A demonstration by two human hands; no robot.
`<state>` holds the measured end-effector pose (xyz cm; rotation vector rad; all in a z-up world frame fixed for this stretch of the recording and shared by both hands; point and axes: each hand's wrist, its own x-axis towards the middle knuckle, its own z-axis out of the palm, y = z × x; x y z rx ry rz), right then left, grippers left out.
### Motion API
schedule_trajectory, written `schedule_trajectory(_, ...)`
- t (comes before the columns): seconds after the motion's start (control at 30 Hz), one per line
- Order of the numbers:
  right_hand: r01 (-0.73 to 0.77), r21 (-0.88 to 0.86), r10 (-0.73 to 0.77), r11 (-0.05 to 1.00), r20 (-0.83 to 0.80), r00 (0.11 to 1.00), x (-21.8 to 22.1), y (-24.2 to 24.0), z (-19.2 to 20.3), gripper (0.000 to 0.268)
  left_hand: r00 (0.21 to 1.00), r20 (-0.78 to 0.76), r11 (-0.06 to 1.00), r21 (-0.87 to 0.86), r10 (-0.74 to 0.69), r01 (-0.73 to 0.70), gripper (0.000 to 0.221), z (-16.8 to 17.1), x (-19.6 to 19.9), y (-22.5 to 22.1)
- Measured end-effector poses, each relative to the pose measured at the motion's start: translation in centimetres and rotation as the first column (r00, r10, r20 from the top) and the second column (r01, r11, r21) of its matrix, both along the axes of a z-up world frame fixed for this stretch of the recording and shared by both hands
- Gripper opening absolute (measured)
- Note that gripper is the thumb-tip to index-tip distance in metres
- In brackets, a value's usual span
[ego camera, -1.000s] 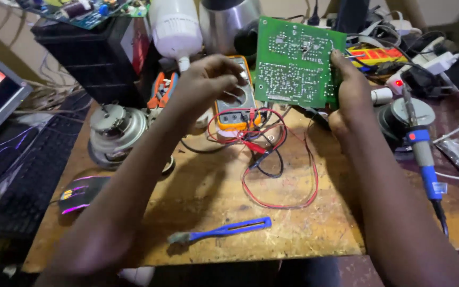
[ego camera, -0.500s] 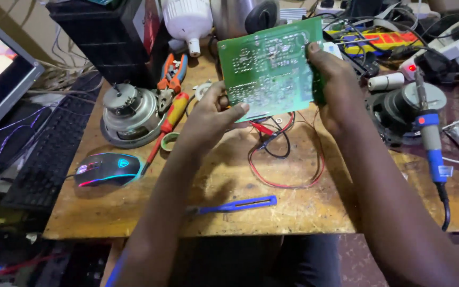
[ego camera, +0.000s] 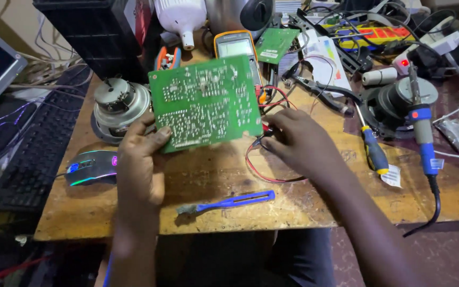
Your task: Using a digital multimeter to test points on a printed circuit board for diagnostic purposes.
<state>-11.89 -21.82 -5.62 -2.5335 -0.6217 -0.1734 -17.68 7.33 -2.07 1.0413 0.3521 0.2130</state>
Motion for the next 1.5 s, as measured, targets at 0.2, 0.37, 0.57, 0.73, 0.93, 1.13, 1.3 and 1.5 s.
schedule_trajectory(0.2, 0.233, 0.194, -0.246, 0.953, 0.043, 0.968, -1.4, 0.2, 1.7, 0.022, 0.998, -0.055, 0.998, 0.064, 0.024, -0.020, 0.032, -2.5, -1.8, 0.9)
schedule_trajectory(0.37, 0.619, 0.618, -0.374, 0.485, -0.493, 0.786, -6.7, 1.1, 8.1, 0.008, 0.989, -0.121, 0.990, 0.101, -0.082, 0.094, 0.036, -2.7, -3.0, 0.5)
schedule_trajectory(0.57, 0.452, 0.892, -0.064, 0.000, -0.451, 0.890, -7.7, -3.3, 2.0, 0.029, 0.934, -0.231, 0.951, 0.079, -0.274, 0.298, 0.027, -0.2, -3.0, -3.2)
schedule_trajectory(0.73, 0.444, 0.878, 0.083, -0.177, -0.437, 0.896, -8.4, -4.6, -0.3, 0.035, 0.852, -0.341, 0.805, 0.316, -0.398, 0.502, 0.044, 0.1, -1.6, -5.1)
schedule_trajectory(0.93, 0.245, 0.916, 0.356, -0.319, -0.123, 0.926, -8.7, -5.1, -0.3, 0.021, 0.892, -0.329, 0.385, 0.815, -0.310, 0.434, 0.043, -0.7, -1.7, -5.6)
schedule_trajectory(1.13, 0.164, 0.756, 0.511, -0.634, 0.250, 0.822, -5.8, -4.6, 1.7, 0.014, 0.946, 0.112, -0.031, 0.991, -0.303, -0.128, 0.045, -3.0, -2.8, -6.3)
schedule_trajectory(1.3, -0.052, 0.727, 0.485, -0.685, 0.508, 0.712, 0.0, -6.7, 1.0, 0.002, 0.684, 0.326, 0.320, 0.937, -0.653, -0.141, 0.021, -2.0, -5.8, -9.1)
schedule_trajectory(1.5, 0.062, 0.557, 0.445, -0.828, 0.587, 0.676, 2.0, -5.5, 8.2, 0.032, 0.477, 0.010, 0.269, 0.835, -0.879, 0.479, 0.050, -3.4, -9.7, -13.3)
